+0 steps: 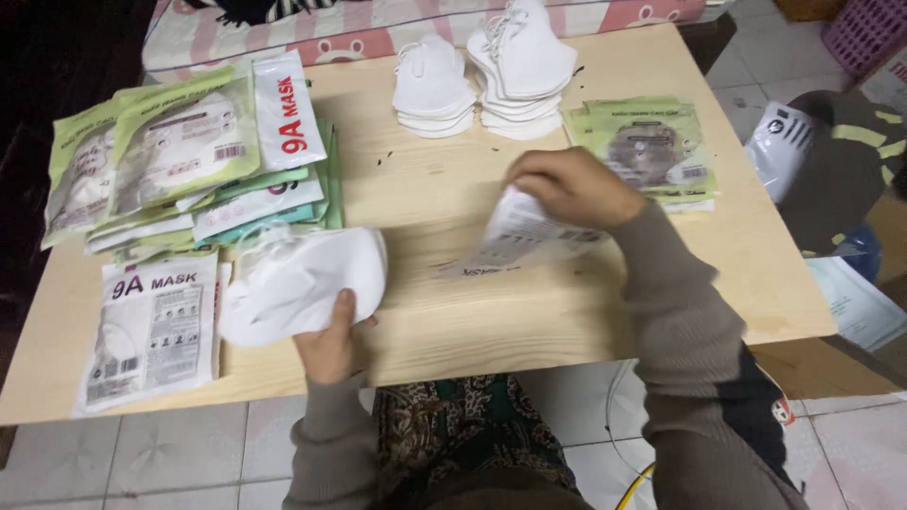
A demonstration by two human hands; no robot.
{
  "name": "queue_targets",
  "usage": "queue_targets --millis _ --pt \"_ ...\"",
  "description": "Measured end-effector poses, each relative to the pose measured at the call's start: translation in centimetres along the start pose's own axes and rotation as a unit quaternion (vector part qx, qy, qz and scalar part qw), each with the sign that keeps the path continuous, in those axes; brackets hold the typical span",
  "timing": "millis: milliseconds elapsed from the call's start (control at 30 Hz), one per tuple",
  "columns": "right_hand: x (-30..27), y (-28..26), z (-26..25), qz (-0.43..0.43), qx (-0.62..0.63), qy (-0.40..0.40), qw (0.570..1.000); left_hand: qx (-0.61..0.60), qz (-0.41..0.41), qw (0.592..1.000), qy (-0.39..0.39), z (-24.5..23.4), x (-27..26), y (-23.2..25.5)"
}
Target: Packaging individual face masks into plastic bags
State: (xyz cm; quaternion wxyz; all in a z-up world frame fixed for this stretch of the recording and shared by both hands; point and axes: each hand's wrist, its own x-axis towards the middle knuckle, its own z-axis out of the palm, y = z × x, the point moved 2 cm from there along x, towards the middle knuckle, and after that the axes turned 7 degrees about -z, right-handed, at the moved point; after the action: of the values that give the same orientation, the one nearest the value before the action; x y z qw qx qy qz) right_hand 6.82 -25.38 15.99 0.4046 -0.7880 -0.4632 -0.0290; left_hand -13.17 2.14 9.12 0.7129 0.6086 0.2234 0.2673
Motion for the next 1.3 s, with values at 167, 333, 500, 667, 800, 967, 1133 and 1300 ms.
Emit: queue_targets --millis 167,333,500,667,800,967,1133,1300 --pt "6.0 -4.3 2.3 -0.063 0.001 -0.115 0.991 -0.074 0.047 0.993 0.074 -2.8 -2.0 1.6" --pt "10.4 -7.0 5.3 -0.04 -0.038 -0.324 0.945 -0.128 0.066 0.988 0.057 -6.9 -3.2 -0.3" --pt "13.9 -6.0 12.5 -0.024 -0.09 -0.384 0.919 -0.109 0.073 0.991 0.038 -7.6 -4.3 0.7" --pt "12.9 -1.7 17.4 -0.173 -0.13 -0.154 0.964 -0.102 0.039 0.994 0.005 -7.6 -4.9 0.5" --pt "5.4 -4.7 14.2 -0.105 0.213 0.01 0.971 -0.075 0.068 0.993 0.057 -4.2 -5.9 4.4" --pt "-7.0 -2.1 18.7 0.001 0.401 -0.147 0.904 0.136 -0.15 0.977 0.06 0.0 -6.4 1.6" --pt "-10.3 -3.7 20.0 0.099 0.555 0.026 0.825 0.104 -0.089 0.965 -0.222 2.2 -6.9 -4.7" --pt "-11.6 -1.0 14.1 0.308 0.329 0.17 0.876 0.322 0.128 0.893 -0.288 0.3 -8.2 -6.0"
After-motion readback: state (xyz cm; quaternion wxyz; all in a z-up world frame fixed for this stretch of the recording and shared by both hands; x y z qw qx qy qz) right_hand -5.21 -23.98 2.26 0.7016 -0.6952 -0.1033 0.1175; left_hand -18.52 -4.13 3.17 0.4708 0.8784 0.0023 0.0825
